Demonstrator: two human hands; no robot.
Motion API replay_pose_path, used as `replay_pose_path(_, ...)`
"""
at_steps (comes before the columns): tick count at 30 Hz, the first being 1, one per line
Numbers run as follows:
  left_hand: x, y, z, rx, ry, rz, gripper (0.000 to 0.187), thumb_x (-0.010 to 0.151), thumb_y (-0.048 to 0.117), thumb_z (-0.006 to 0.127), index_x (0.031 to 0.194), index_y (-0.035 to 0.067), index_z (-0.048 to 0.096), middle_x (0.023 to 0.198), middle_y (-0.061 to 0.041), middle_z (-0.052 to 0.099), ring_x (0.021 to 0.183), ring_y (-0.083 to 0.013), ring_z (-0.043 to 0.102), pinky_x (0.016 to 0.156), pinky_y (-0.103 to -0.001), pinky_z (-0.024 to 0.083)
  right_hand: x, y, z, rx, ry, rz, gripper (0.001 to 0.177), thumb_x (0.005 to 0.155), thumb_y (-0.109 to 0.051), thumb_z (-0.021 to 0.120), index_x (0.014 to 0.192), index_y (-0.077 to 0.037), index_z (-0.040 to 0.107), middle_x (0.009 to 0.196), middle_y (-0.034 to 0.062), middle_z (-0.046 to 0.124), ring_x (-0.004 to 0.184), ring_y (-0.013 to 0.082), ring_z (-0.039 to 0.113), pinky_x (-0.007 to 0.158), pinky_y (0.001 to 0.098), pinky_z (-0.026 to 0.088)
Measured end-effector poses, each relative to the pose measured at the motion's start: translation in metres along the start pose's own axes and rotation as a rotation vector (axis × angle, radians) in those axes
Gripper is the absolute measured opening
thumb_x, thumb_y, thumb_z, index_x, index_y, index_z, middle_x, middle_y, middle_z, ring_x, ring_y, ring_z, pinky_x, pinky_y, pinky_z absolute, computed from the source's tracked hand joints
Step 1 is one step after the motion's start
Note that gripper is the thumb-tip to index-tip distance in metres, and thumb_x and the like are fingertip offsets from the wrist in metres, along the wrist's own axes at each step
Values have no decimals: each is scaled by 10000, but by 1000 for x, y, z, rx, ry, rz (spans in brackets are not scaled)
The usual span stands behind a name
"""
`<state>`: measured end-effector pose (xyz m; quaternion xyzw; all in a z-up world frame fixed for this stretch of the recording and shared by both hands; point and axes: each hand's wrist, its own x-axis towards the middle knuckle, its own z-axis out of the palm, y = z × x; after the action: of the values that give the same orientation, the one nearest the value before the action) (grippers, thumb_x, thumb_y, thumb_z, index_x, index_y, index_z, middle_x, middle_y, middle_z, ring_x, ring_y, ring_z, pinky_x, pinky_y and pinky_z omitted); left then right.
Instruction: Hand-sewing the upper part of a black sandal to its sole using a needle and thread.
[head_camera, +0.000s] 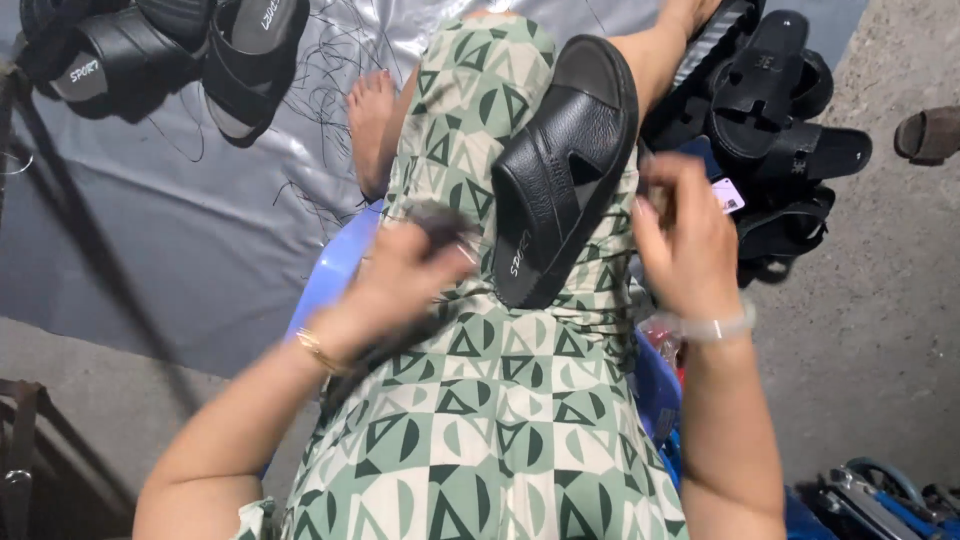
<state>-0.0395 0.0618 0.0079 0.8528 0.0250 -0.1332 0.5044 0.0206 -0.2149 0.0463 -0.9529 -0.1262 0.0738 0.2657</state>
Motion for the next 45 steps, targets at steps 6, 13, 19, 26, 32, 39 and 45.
replay_pose_path(6, -16, 17, 54, -614, -259, 23, 339, 820, 126, 621, 1126, -3, 554, 981, -171, 631, 883, -275, 640, 760, -378, 528, -69, -31, -7, -407, -332, -34, 338, 865, -347, 486, 1200, -363, 532, 714, -13, 546, 585, 252, 608, 528, 412, 514)
replay_pose_path(13, -14, 15, 53, -656, -289, 36, 320, 839, 104, 595, 1133, -17, 559, 930, -139, 563, 886, -247, 621, 790, -377, 518, -71, -42, -4, -515, -412, -33, 353, 886, -330, 419, 1214, -429, 503, 605, -6, 432, 454, 237, 565, 428, 396, 508)
replay_pose_path(19, -15, 7, 59, -664, -308, -11, 340, 840, 107, 594, 1159, -3, 557, 978, -125, 551, 894, -211, 602, 741, -316, 532, -69, -47, -4, -533, -409, 7, 374, 899, -326, 394, 1241, -449, 483, 603, 4, 407, 436, 246, 543, 451, 398, 511)
replay_pose_path(26, -12, 12, 54, -587, -329, 24, 348, 838, 104, 599, 1173, 18, 558, 986, -125, 540, 879, -242, 610, 726, -342, 541, -70, -54, -1, -640, -421, 18, 393, 909, -315, 379, 1260, -477, 453, 599, -22, 392, 403, 206, 532, 447, 380, 515)
replay_pose_path(32, -13, 20, 56, -393, -276, 146, 328, 816, 94, 580, 1122, -21, 566, 963, -189, 535, 810, -384, 605, 663, -436, 514, -72, -25, 19, -442, -370, -62, 377, 857, -263, 471, 1206, -385, 543, 571, 34, 438, 413, 292, 551, 439, 437, 498)
replay_pose_path(39, -26, 12, 74, -202, -211, 214, 301, 770, 110, 566, 1035, -33, 575, 901, -160, 493, 708, -413, 573, 553, -436, 467, -67, -7, 37, 50, -246, -77, 202, 838, -192, 608, 1023, -229, 679, 639, 11, 585, 598, 233, 627, 497, 289, 499)
replay_pose_path(45, -22, 22, 52, -12, -120, 408, 235, 757, 167, 615, 864, -43, 624, 861, -154, 532, 709, -375, 567, 549, -415, 451, -65, -22, 31, 118, -157, -121, 233, 836, -177, 627, 1064, -173, 677, 828, 48, 685, 736, 229, 660, 590, 304, 516)
